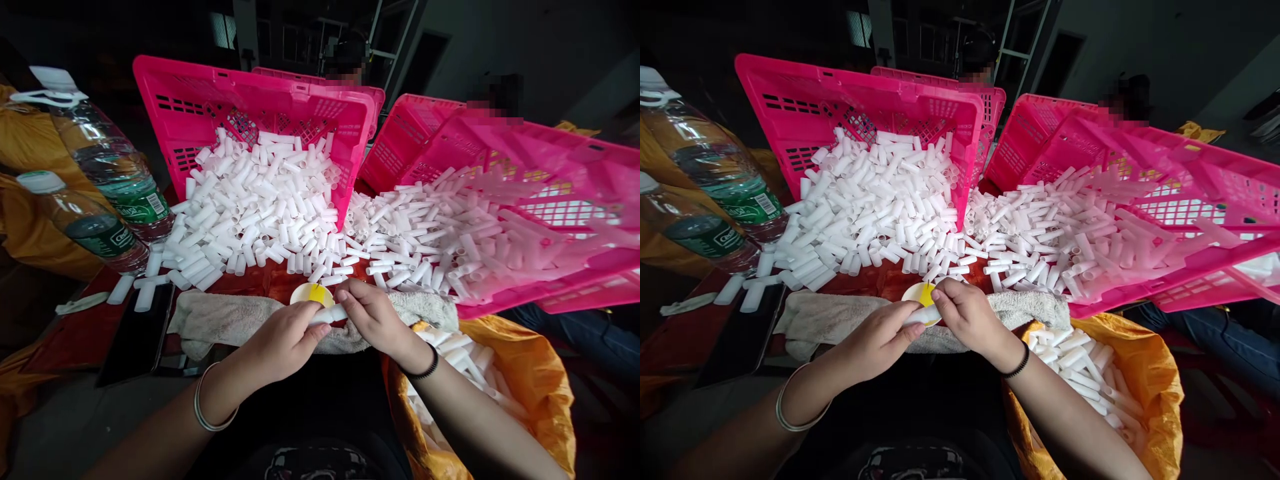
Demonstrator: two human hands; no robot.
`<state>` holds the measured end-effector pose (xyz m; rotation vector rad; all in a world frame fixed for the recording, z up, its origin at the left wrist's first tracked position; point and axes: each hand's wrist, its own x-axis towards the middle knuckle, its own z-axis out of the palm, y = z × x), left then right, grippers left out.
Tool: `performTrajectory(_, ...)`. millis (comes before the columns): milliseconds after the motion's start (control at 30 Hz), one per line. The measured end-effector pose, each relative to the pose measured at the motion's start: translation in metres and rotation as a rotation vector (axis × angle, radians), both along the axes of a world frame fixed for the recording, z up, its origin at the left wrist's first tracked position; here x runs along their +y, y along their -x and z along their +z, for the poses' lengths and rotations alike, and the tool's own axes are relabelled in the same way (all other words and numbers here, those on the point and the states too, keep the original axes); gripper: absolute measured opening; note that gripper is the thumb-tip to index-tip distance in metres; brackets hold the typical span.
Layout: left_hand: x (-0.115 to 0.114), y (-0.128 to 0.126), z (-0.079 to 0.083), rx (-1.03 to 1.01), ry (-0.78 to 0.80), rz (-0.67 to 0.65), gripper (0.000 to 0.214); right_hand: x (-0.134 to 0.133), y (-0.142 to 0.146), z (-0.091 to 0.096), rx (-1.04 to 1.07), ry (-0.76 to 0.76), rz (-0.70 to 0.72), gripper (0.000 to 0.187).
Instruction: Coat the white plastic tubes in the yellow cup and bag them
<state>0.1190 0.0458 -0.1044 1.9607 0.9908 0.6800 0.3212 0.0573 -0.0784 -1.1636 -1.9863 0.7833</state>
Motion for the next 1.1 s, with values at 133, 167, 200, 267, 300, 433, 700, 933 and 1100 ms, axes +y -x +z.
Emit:
performTrajectory(133, -0.019, -0.011, 0.003, -0.425, 0.879, -0.140, 0.046, -0.007, 0.001, 0.000, -0.117, -0.250, 0.124, 0.040)
performTrajectory(167, -0.024, -0.013, 0.002, -0.477, 0.970, -0.145, 0.047, -0.012, 0.003, -0.001, -0.116, -0.261, 0.120, 0.041)
performTrajectory(200, -0.029, -0.015, 0.002, -0.499, 0.987, -0.130, 0.047, -0.017, 0.004, -0.002, -0.112, -0.260, 0.102, 0.041)
performTrajectory(267, -0.038, -0.019, 0.001, -0.453, 0.816, -0.068, 0.041, -0.028, 0.007, -0.005, -0.105, -0.220, 0.029, 0.041)
performTrajectory(300, -0.042, -0.021, 0.000, -0.385, 0.659, -0.033, 0.037, -0.034, 0.008, -0.007, -0.104, -0.184, -0.022, 0.041)
performTrajectory(433, -0.056, -0.027, -0.010, 0.024, -0.074, 0.086, 0.019, -0.048, 0.004, -0.015, -0.126, -0.052, -0.255, 0.042)
performTrajectory(700, -0.080, -0.030, -0.035, 0.239, -0.400, 0.176, 0.033, -0.061, 0.001, -0.012, -0.292, -0.009, -0.265, 0.048)
performTrajectory(933, -0.105, -0.018, -0.024, -0.279, 0.269, -0.051, 0.029, -0.077, 0.005, 0.004, -0.284, -0.063, 0.078, 0.045)
performTrajectory(1100, -0.115, -0.021, -0.016, -0.207, 0.126, 0.026, 0.027, -0.089, 0.008, 0.005, -0.320, -0.097, -0.069, 0.046)
